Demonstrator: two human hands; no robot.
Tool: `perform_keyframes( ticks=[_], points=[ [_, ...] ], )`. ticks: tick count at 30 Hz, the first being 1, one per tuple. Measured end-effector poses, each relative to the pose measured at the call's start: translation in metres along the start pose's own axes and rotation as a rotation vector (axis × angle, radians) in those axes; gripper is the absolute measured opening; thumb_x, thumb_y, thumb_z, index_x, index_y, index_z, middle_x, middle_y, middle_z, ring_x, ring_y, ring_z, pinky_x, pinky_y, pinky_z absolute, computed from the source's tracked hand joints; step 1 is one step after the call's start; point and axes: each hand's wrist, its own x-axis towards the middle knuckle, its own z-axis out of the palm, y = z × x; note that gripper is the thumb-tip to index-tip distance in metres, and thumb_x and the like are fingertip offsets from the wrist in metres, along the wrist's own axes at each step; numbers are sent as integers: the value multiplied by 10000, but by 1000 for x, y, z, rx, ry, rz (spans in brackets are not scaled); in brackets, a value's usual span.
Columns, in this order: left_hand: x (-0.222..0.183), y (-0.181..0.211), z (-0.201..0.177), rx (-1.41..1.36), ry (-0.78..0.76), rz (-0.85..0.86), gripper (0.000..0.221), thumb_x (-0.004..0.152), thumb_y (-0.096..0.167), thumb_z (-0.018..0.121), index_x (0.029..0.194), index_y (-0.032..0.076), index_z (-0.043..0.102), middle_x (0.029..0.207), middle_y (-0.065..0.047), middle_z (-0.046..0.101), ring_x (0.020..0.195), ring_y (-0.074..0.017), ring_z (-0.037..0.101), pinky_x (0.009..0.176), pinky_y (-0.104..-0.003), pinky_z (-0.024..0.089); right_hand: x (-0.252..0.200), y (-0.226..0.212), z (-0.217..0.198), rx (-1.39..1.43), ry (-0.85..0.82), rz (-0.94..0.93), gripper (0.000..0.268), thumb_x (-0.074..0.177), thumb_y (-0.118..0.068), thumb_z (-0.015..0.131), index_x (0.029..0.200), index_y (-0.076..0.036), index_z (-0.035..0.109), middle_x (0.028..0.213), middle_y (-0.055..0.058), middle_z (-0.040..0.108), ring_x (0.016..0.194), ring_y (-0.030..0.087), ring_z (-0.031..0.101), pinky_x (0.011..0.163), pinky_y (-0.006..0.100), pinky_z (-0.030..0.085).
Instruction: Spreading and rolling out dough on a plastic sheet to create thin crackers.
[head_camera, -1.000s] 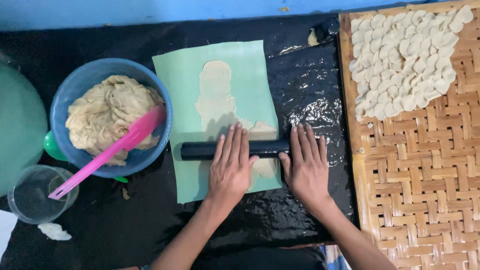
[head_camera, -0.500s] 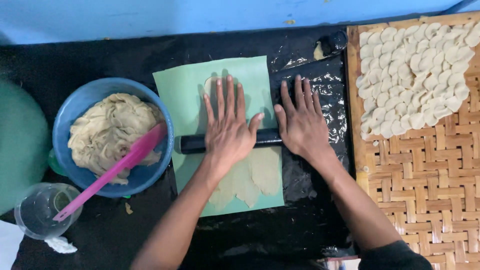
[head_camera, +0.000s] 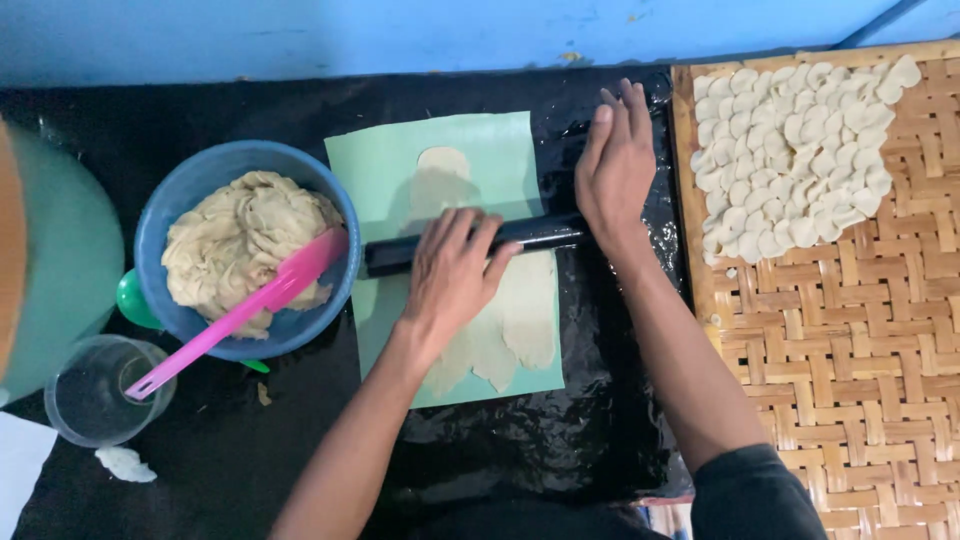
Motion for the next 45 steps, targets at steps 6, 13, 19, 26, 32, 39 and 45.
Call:
perform_keyframes(
  ticks=[6, 13, 19, 26, 32, 39, 45],
  points=[
    [-14, -1, -14, 88, -25, 157, 509, 899, 249, 729, 1323, -13, 625, 1148, -166, 621, 1084, -326, 570, 938, -469, 446, -19, -34, -50, 198, -192, 121, 397, 1140, -222, 384, 1190, -11, 716, 1089, 213, 689, 963, 406, 665, 864, 477, 524],
    [-63, 38, -33, 116, -136, 123, 484, 933, 234, 705, 1325, -28, 598, 1158, -174, 628, 1085, -317, 576, 957, -469, 447, -117, -39, -109, 76, -251, -305, 335, 984, -213, 633, 1234, 9, 663, 1245, 189, 668, 1200, 374, 614, 1060, 488, 461],
    [-92, 46, -10, 53, -137, 36, 487, 979, 246, 657, 1404, 22, 581, 1304, -158, 623, 1262, -296, 547, 1154, -556, 357, -150, -29, -104, -41, -407, -281, 509, 962, -293, 653, 1381, -9, 600, 1385, 133, 628, 1323, 308, 571, 1153, 494, 396],
    [-36, 25, 5, 175, -109, -108, 693, 1057, 413, 467, 1545, -65, 356, 1648, -237, 315, 1565, -331, 253, 1255, -606, 139, -90, -28, -69, -168, -493, -265, 567, 1057, -299, 457, 1529, 14, 457, 1548, 188, 516, 1466, 359, 442, 1201, 482, 327],
    [-9, 18, -2, 281, -139, -113, 716, 1050, 427, 412, 1560, -65, 312, 1645, -220, 275, 1554, -347, 207, 1240, -597, 102, -78, -31, -60, -173, -486, -244, 606, 1096, -311, 409, 1588, 40, 361, 1609, 253, 416, 1518, 397, 357, 1238, 502, 281],
    [-89, 46, 5, 130, -197, -151, 725, 1061, 415, 426, 1575, -83, 305, 1677, -237, 267, 1580, -323, 207, 1271, -543, 125, -149, -36, -101, -163, -512, -226, 657, 1015, -328, 484, 1532, 59, 368, 1585, 271, 398, 1492, 420, 348, 1217, 531, 268],
    [-49, 35, 4, 133, -157, -171, 703, 1066, 424, 419, 1542, -89, 355, 1656, -233, 264, 1567, -320, 203, 1263, -561, 110, -128, -32, -90, -175, -499, -211, 584, 1032, -291, 491, 1516, 33, 444, 1569, 215, 454, 1499, 378, 385, 1242, 517, 274]
  ],
)
